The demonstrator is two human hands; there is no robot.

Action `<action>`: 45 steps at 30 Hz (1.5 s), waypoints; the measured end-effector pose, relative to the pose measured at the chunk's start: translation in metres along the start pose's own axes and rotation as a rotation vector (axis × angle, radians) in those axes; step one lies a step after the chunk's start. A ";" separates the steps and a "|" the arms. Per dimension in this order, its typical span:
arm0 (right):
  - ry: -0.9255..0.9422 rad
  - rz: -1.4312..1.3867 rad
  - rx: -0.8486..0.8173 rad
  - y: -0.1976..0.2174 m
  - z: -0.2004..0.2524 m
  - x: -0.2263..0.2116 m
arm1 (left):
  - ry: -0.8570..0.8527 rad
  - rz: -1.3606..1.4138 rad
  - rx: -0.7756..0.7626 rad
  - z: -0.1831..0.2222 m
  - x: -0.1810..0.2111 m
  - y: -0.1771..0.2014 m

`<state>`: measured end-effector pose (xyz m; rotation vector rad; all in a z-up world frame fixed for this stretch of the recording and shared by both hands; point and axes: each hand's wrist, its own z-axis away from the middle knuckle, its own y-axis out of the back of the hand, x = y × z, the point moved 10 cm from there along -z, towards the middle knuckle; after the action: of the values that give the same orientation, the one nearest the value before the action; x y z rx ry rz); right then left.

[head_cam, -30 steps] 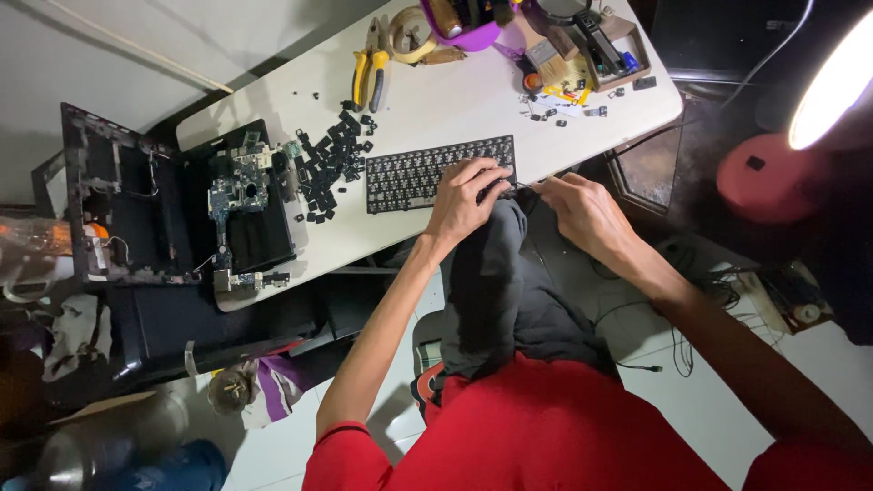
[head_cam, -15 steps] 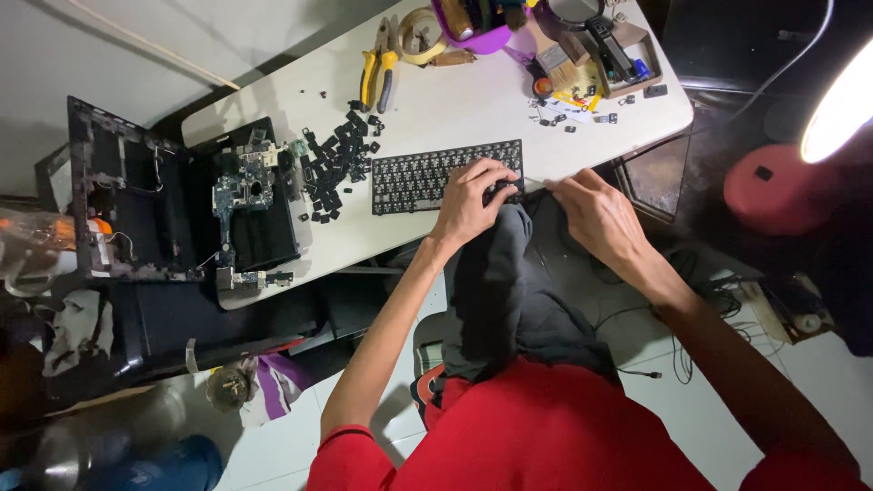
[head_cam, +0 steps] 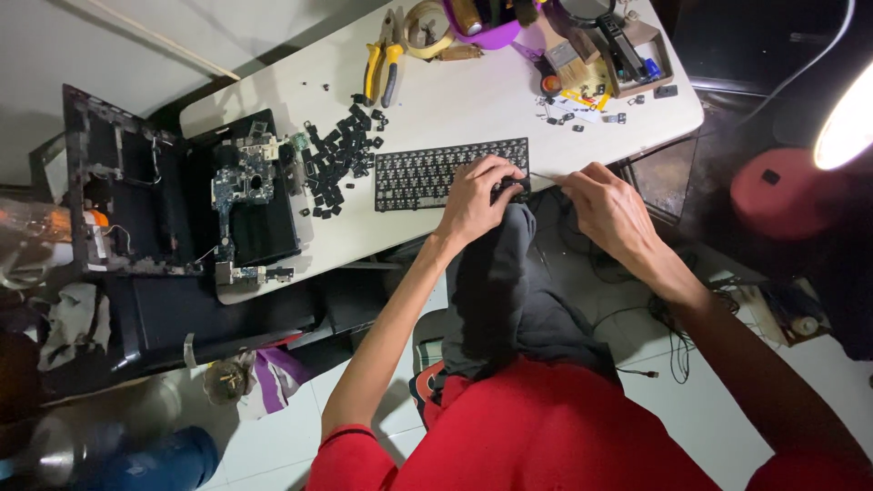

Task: The person sits at a repair bench and removes keycaps from a laptop keyboard one at a time, using a small pick to pry each key off and letting the keys pile on the table. They then hold and work on individual keycap components with the pick.

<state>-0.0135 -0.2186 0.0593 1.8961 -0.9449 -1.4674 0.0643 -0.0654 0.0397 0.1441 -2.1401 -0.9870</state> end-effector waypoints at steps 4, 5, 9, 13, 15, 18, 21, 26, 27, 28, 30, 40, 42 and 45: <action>-0.024 0.028 -0.046 -0.010 0.002 0.006 | 0.006 0.007 -0.021 0.000 0.001 0.000; -0.025 0.028 -0.045 -0.009 0.001 0.007 | 0.005 0.007 -0.021 -0.001 0.001 -0.001; -0.036 0.052 -0.083 -0.011 -0.002 0.008 | -0.001 0.001 -0.013 0.000 0.003 0.002; -0.059 -0.020 -0.104 -0.014 -0.004 0.015 | -0.022 0.020 -0.016 -0.002 0.006 0.003; -0.072 -0.025 -0.124 -0.017 -0.007 0.021 | -0.010 0.009 -0.030 -0.003 0.004 -0.001; -0.097 -0.015 -0.172 -0.021 -0.010 0.025 | -0.007 0.000 -0.042 -0.002 0.002 -0.004; -0.103 0.003 -0.192 -0.025 -0.009 0.028 | -0.006 -0.010 -0.040 -0.001 -0.001 -0.007; -0.109 -0.054 -0.161 -0.027 -0.006 0.025 | 0.003 -0.022 -0.028 0.000 -0.002 -0.007; -0.088 -0.040 -0.166 -0.026 -0.006 0.022 | -0.014 -0.011 -0.024 -0.001 -0.001 -0.006; -0.068 -0.025 -0.171 -0.025 -0.006 0.020 | -0.030 0.000 -0.021 -0.001 0.001 -0.005; -0.072 -0.025 -0.174 -0.023 -0.007 0.020 | -0.046 0.025 -0.021 -0.005 0.006 -0.001; -0.166 -0.026 -0.243 -0.024 -0.008 0.011 | -0.081 0.095 -0.003 -0.004 0.009 0.004; -0.142 -0.006 -0.186 -0.022 -0.001 0.008 | -0.085 0.102 0.002 -0.004 0.007 0.002; -0.107 0.026 -0.103 -0.018 0.004 0.005 | -0.087 0.108 0.031 -0.005 0.013 0.012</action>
<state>-0.0132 -0.2114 0.0416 1.7409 -0.9206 -1.5840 0.0607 -0.0653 0.0573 0.0004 -2.2180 -0.9129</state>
